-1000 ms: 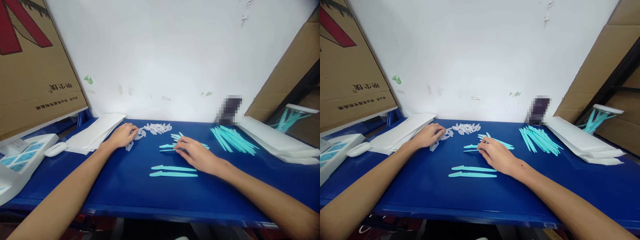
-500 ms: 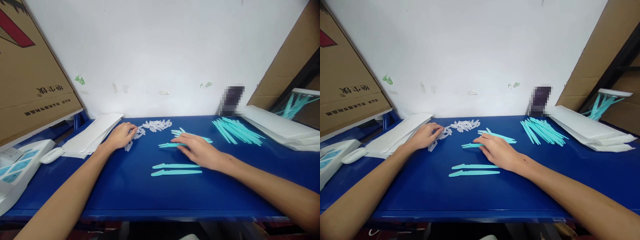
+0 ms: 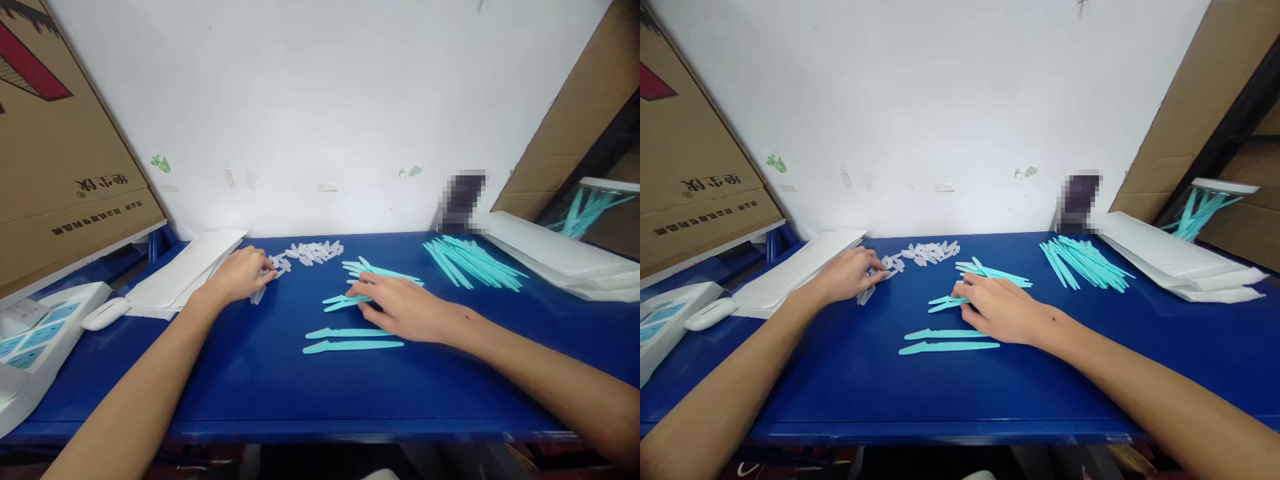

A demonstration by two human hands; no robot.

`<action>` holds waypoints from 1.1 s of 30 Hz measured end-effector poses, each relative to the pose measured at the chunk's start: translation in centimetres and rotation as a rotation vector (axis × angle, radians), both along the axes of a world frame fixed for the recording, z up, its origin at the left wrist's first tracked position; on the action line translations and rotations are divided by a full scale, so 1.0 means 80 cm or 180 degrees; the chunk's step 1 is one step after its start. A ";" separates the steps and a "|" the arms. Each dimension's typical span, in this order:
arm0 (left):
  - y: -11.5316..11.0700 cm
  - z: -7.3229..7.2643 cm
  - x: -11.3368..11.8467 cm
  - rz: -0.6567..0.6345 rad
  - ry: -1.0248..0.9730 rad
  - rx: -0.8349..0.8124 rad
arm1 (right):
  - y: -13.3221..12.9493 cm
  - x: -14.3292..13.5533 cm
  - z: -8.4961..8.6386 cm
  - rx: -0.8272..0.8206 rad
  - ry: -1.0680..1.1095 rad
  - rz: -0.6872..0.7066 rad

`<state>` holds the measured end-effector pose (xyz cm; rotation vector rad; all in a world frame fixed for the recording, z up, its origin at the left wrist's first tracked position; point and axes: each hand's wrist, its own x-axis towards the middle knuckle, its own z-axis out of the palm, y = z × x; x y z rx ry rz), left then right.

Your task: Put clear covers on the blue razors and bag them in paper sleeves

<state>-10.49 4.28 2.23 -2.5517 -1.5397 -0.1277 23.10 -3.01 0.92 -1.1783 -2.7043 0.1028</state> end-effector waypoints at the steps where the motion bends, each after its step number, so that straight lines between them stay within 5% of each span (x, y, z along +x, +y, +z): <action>1: -0.001 0.000 0.002 0.0033 0.0064 -0.0034 | 0.000 0.001 0.001 -0.0013 -0.0066 0.0007; 16: -0.026 -0.012 0.055 -0.0734 -0.0030 -0.0229 | 0.007 -0.002 -0.008 0.0348 -0.0255 -0.0061; 33: -0.034 -0.015 0.066 -0.0981 -0.0237 -0.0204 | 0.008 -0.002 -0.010 0.0355 -0.0204 -0.0062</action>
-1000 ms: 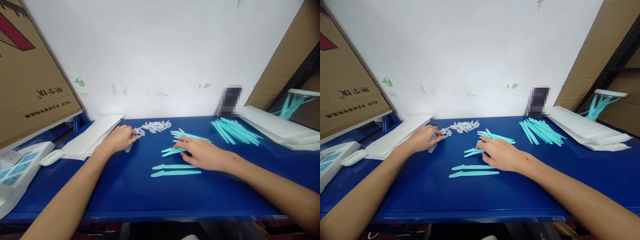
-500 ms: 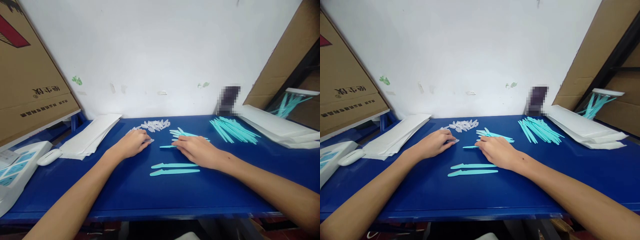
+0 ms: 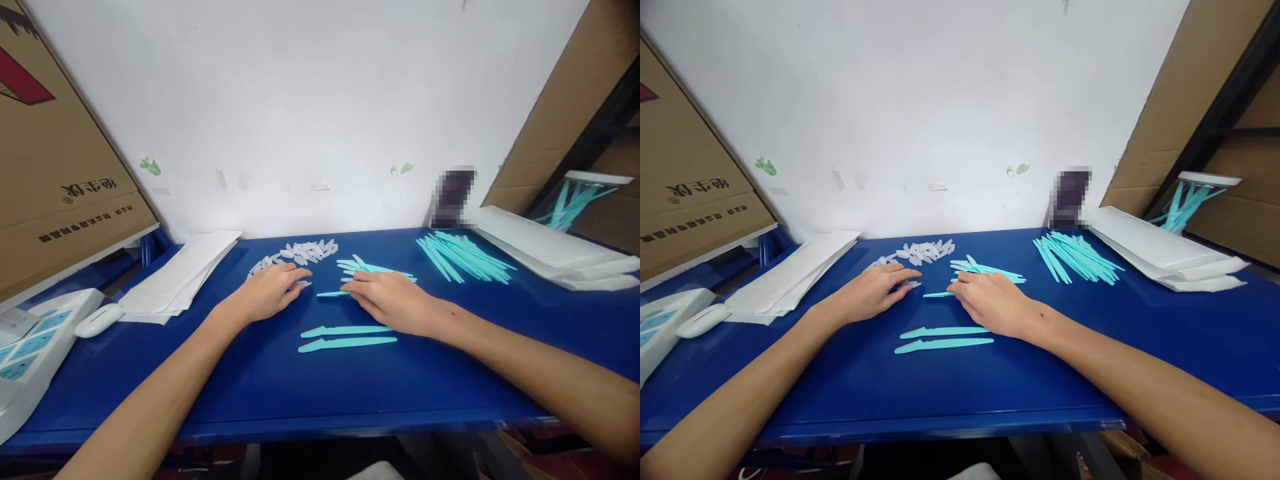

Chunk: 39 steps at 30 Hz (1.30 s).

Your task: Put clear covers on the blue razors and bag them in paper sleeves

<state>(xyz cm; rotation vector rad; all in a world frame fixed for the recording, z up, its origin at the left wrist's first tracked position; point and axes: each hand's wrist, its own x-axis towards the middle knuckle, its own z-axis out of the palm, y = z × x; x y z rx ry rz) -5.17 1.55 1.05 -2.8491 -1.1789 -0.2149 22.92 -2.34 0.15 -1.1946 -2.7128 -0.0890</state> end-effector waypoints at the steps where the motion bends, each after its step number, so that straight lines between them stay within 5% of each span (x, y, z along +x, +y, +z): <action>1: 0.000 -0.001 0.000 0.0006 -0.0002 0.0004 | 0.000 0.000 0.000 -0.0007 0.0005 0.0001; 39: -0.003 0.000 0.005 -0.0073 -0.0128 -0.0243 | -0.010 -0.004 0.012 -0.0044 0.0094 -0.0086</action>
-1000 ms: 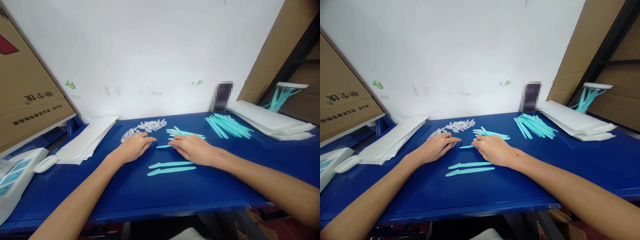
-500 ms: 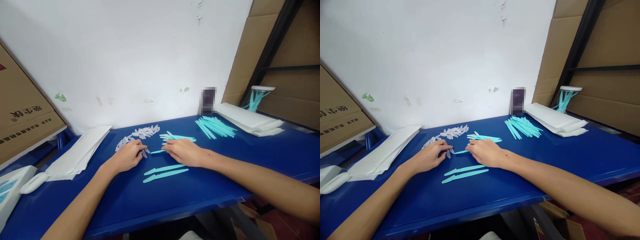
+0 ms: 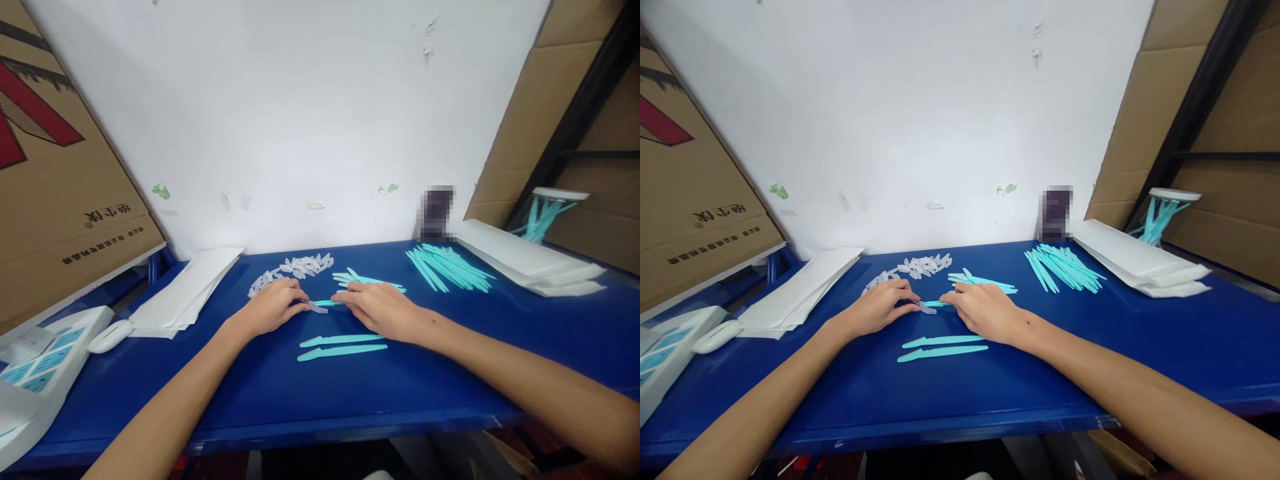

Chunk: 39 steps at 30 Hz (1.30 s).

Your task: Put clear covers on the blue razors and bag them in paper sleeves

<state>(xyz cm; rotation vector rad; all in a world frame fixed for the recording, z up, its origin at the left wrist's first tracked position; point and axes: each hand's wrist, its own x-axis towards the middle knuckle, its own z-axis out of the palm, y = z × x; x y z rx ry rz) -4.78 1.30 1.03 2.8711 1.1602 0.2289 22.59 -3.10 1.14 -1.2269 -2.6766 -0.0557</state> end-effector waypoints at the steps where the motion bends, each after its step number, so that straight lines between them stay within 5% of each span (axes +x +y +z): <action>1: 0.000 -0.001 0.000 -0.0003 -0.0020 0.0009 | -0.001 0.000 0.001 0.0031 -0.0023 -0.0006; 22: -0.006 -0.015 0.010 -0.0258 -0.0539 -0.0182 | -0.009 0.001 0.023 0.0223 -0.0256 -0.0210; 39: -0.009 -0.008 0.018 -0.0403 0.0096 0.0572 | -0.005 0.004 0.021 0.0263 -0.0222 -0.0393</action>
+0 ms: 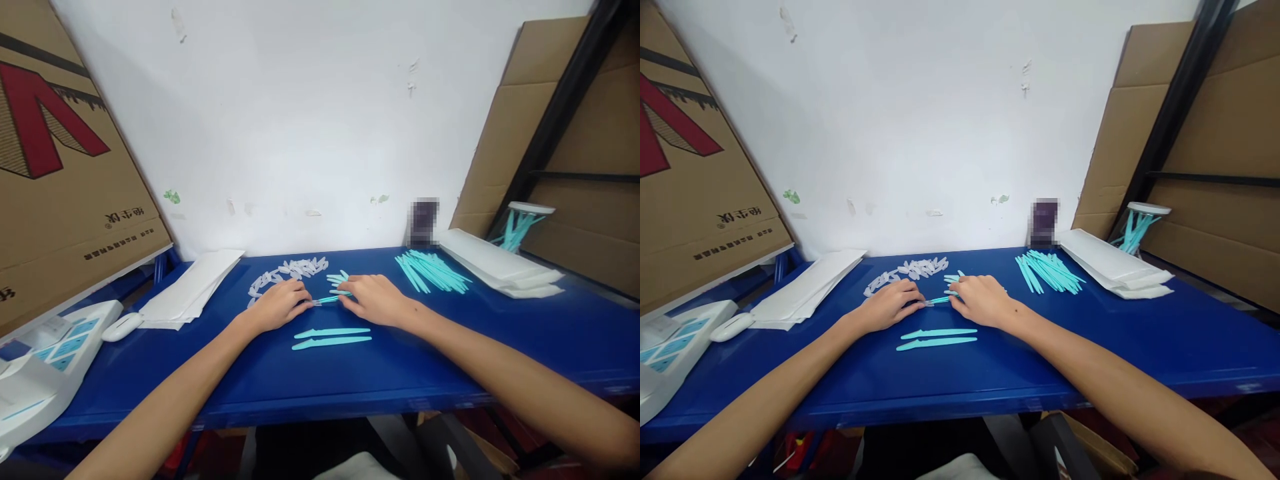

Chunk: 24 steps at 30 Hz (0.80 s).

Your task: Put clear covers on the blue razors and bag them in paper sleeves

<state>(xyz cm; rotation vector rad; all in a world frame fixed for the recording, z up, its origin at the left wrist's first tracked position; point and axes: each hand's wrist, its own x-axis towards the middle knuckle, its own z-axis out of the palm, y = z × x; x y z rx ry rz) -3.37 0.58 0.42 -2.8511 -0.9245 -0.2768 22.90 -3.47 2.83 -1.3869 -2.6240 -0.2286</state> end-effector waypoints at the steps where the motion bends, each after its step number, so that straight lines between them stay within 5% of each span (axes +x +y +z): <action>1: 0.000 0.000 0.000 0.0005 0.0019 0.0019 | 0.000 0.000 0.000 0.0003 0.0032 0.0001; 24: -0.001 -0.004 0.005 -0.0184 0.0132 0.0344 | 0.010 0.000 -0.005 -0.0263 -0.0072 -0.0336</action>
